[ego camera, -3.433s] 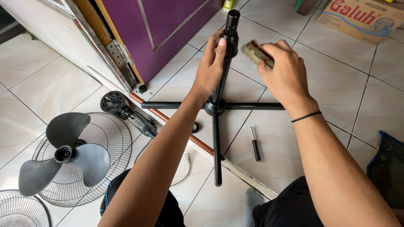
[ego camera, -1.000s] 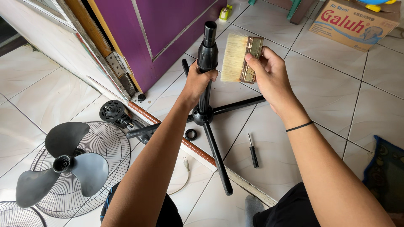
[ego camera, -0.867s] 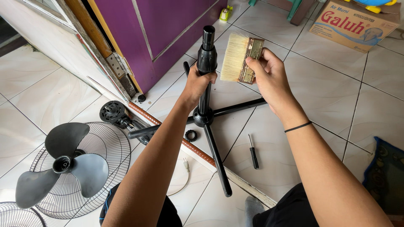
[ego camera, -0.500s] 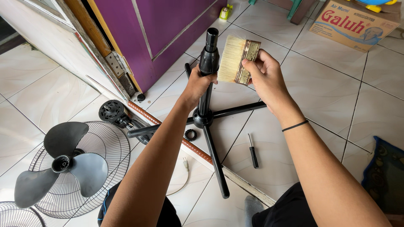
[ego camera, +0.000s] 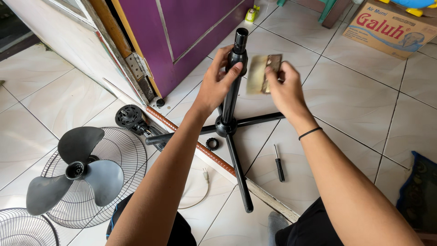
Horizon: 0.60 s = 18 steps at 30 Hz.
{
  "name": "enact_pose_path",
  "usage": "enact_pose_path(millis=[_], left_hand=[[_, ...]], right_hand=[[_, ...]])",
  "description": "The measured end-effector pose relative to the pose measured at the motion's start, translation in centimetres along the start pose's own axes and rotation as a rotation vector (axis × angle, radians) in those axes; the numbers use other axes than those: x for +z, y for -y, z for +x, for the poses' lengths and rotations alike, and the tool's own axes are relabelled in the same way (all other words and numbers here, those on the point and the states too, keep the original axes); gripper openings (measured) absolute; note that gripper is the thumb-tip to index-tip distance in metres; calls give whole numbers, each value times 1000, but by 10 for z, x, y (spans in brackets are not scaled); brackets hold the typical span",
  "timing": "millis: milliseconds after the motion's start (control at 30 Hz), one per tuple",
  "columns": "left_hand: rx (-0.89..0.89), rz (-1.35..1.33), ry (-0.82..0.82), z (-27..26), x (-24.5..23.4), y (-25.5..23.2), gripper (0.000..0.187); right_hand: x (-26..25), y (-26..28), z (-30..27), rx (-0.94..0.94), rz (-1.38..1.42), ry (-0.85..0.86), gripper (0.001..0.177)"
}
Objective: The person assembles a black metal fan stand by attaching the central hub to the tripod legs and then inserting the vertical pole. They then use a brush to clean the pole and the hub area.
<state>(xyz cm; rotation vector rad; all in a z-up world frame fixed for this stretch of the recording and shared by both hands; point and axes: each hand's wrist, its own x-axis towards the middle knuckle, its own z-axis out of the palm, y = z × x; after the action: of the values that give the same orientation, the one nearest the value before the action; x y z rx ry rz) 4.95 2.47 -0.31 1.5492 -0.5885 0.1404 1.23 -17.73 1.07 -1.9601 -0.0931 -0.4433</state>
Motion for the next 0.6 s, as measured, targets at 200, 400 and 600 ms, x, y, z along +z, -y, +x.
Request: enact_pose_path(millis=[200,400,600], left_hand=[[8,101,-61,-3,4,-5,50],[6,108,-98,-4,10,-2,48],[88,131,-116,-6,8,-1,50]], right_hand=[[5,2,-2,174,105,87,24],[8,-4,3,97,460,-135,29],[61,-72,-24,432,841,6,32]])
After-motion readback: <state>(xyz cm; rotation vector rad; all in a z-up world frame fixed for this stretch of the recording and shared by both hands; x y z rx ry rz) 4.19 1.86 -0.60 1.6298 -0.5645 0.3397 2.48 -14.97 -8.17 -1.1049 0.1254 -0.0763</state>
